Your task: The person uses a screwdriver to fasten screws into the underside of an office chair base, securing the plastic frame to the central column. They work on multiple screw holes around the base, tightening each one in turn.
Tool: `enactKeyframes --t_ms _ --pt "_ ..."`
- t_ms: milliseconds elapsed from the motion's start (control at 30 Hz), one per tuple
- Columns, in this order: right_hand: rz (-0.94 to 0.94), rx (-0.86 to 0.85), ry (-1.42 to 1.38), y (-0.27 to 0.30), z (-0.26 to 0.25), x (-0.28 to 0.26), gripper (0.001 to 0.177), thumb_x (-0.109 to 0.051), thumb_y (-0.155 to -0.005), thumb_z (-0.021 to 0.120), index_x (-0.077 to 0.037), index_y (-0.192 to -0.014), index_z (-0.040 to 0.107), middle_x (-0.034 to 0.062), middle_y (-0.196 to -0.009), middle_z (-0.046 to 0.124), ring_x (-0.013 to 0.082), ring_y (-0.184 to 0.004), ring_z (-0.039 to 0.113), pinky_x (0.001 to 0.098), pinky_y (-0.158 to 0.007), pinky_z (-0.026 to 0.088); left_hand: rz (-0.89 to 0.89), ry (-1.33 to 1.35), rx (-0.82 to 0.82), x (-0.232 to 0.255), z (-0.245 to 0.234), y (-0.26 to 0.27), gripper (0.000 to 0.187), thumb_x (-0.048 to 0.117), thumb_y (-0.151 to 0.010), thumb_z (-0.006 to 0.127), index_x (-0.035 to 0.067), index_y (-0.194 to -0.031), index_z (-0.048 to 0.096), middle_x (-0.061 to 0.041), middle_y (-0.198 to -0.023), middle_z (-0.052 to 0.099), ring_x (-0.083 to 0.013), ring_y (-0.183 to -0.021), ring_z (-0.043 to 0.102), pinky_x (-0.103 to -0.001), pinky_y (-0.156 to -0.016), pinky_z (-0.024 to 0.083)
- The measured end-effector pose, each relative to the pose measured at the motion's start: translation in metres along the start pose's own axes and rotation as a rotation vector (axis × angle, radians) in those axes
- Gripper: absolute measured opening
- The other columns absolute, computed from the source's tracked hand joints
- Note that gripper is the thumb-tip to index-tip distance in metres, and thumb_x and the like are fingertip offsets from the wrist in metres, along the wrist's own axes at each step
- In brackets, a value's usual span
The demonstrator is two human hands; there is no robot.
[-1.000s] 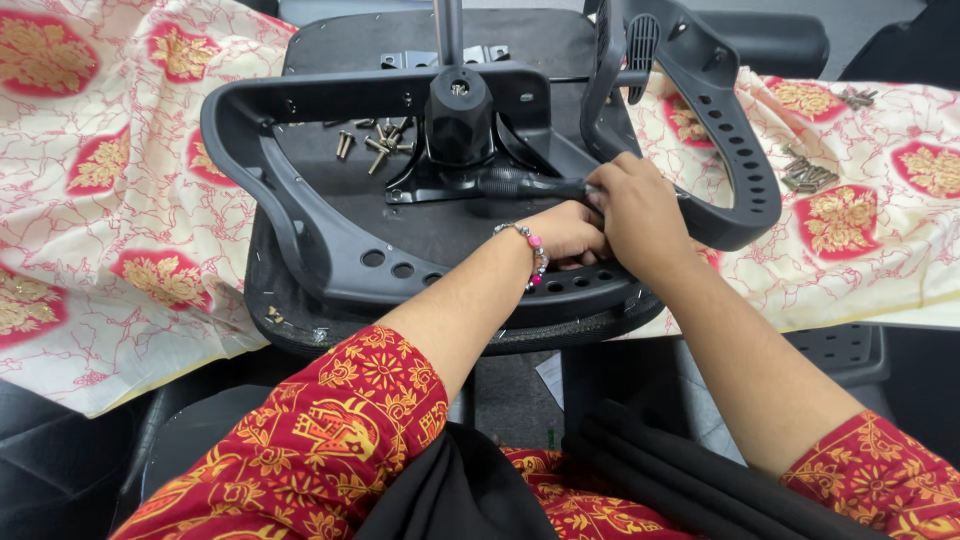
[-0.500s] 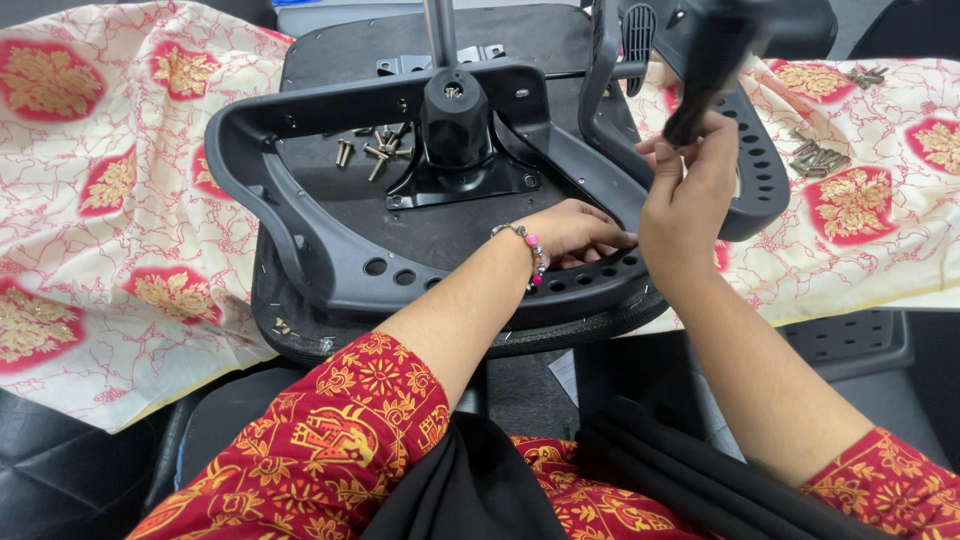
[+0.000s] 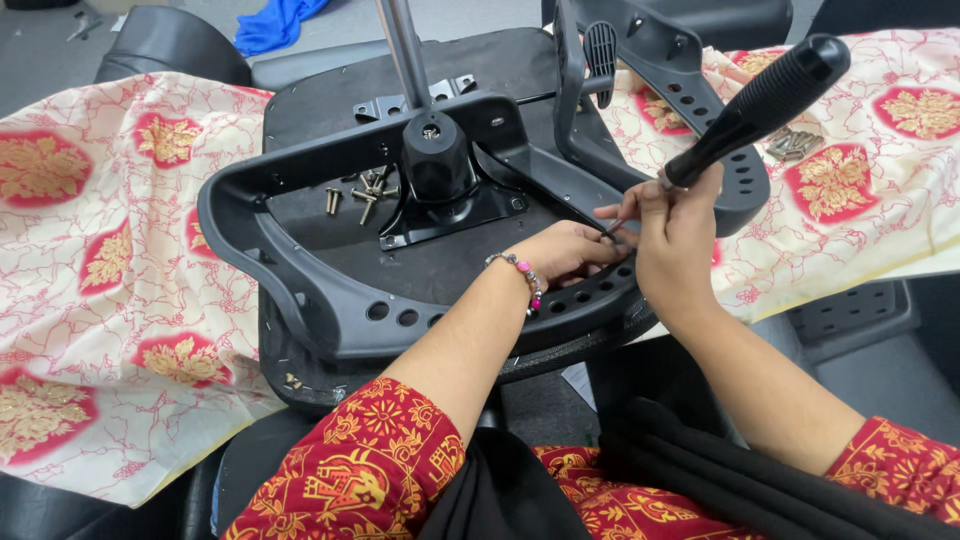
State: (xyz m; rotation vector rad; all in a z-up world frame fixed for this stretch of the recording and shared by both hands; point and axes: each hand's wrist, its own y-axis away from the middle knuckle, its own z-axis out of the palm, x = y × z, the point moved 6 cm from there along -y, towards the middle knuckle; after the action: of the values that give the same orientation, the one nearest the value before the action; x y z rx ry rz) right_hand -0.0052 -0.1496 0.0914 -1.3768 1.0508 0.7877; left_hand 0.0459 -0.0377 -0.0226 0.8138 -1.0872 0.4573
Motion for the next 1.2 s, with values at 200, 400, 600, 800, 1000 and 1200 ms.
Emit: enactKeyframes --t_ms 200,400,600,800,1000,1200 --pt "-0.038 -0.133 -0.031 -0.001 -0.006 0.004 0.035 -0.005 -0.113 0.041 -0.008 -0.138 0.017 0.0083 -0.106 0.058 0.0275 -0.101 0.075 0.0312 -0.081 0.062 0.026 -0.048 0.05 -0.006 -0.003 -0.01 0.019 0.025 -0.088 0.078 0.012 -0.079 0.068 0.006 -0.061 0.054 -0.0034 -0.047 0.043 -0.022 -0.042 0.031" --pt "0.044 -0.163 -0.156 0.003 -0.019 0.006 0.041 -0.004 -0.114 0.042 -0.012 -0.141 0.012 0.0129 -0.111 0.062 0.0292 -0.105 0.075 0.0394 -0.086 0.061 0.052 -0.071 0.046 -0.006 -0.003 -0.006 0.019 0.028 -0.086 0.079 0.01 -0.082 0.073 0.007 -0.06 0.054 -0.003 -0.046 0.041 -0.022 -0.041 0.03" --pt "0.021 -0.114 -0.049 0.004 -0.018 -0.001 0.035 -0.003 -0.114 0.042 -0.008 -0.132 0.013 0.0166 -0.108 0.064 0.0292 -0.097 0.075 0.0386 -0.081 0.062 0.027 -0.093 0.073 -0.003 0.0 -0.003 0.024 0.029 -0.086 0.08 0.007 -0.083 0.071 0.006 -0.061 0.055 -0.0031 -0.048 0.043 -0.021 -0.044 0.033" --pt "-0.035 -0.093 0.059 0.004 -0.019 -0.01 0.031 0.002 -0.111 0.041 -0.004 -0.125 0.013 0.0164 -0.101 0.066 0.0267 -0.091 0.076 0.0373 -0.079 0.062 0.002 -0.109 0.091 0.0 -0.003 0.001 0.021 0.028 -0.085 0.08 0.009 -0.085 0.073 0.006 -0.061 0.056 -0.003 -0.049 0.044 -0.021 -0.045 0.034" --pt "-0.065 -0.083 0.028 0.009 -0.022 -0.008 0.034 0.003 -0.113 0.041 -0.005 -0.13 0.013 0.016 -0.102 0.066 0.0259 -0.092 0.075 0.0362 -0.081 0.062 0.009 -0.049 0.028 -0.001 -0.001 -0.002 0.021 0.027 -0.086 0.08 0.008 -0.081 0.071 0.006 -0.062 0.057 -0.0038 -0.048 0.043 -0.022 -0.044 0.031" --pt "-0.11 -0.052 0.059 0.018 -0.023 -0.007 0.036 0.003 -0.113 0.042 -0.006 -0.136 0.015 0.0158 -0.1 0.065 0.0256 -0.09 0.074 0.0336 -0.079 0.064 -0.006 -0.058 0.032 -0.003 -0.003 -0.003 0.023 0.028 -0.086 0.081 0.008 -0.081 0.071 0.005 -0.061 0.056 -0.004 -0.047 0.043 -0.021 -0.043 0.031"
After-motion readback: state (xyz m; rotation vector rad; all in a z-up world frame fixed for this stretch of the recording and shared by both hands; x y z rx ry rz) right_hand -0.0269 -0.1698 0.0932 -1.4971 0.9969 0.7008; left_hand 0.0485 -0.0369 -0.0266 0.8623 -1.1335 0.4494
